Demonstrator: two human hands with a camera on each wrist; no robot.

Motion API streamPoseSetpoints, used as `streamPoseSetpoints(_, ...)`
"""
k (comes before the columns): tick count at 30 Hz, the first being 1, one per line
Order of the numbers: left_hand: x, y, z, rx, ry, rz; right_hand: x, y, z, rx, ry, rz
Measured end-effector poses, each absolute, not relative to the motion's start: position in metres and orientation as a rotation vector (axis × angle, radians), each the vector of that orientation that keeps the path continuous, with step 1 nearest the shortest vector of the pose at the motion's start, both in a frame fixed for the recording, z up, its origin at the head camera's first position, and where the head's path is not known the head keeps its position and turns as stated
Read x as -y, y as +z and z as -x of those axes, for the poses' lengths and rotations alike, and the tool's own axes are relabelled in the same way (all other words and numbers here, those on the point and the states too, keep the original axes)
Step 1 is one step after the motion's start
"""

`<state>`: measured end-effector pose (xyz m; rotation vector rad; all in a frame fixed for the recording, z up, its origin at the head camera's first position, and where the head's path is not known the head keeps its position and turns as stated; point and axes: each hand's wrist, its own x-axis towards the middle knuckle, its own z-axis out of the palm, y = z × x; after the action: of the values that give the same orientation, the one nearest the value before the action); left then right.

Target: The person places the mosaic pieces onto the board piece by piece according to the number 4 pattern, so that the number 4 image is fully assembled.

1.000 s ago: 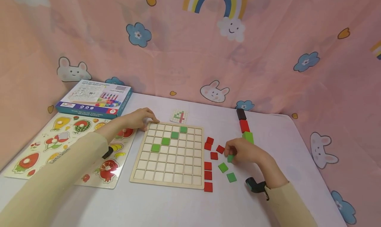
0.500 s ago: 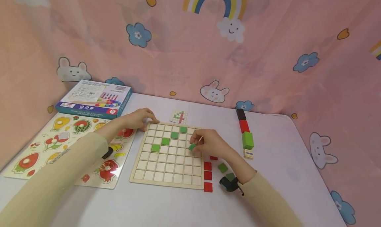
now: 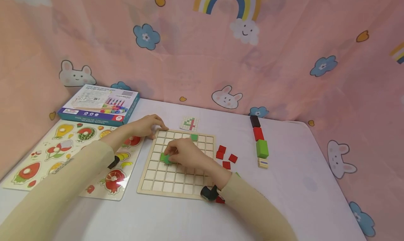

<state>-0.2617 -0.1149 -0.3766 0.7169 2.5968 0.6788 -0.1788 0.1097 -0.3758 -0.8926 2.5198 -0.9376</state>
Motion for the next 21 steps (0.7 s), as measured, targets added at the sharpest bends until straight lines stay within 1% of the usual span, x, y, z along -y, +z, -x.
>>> streamPoseSetpoints(7,0.115,-0.379,0.262,-2.597,0.687,-0.713,-0.089,-0.376,0.170,-2.507,-0.900,0.850)
streamPoseSetpoints(21,0.115,-0.378,0.261,-2.596,0.691,-0.689,-0.086,-0.377,0.166,-2.572,-0.803,0.860)
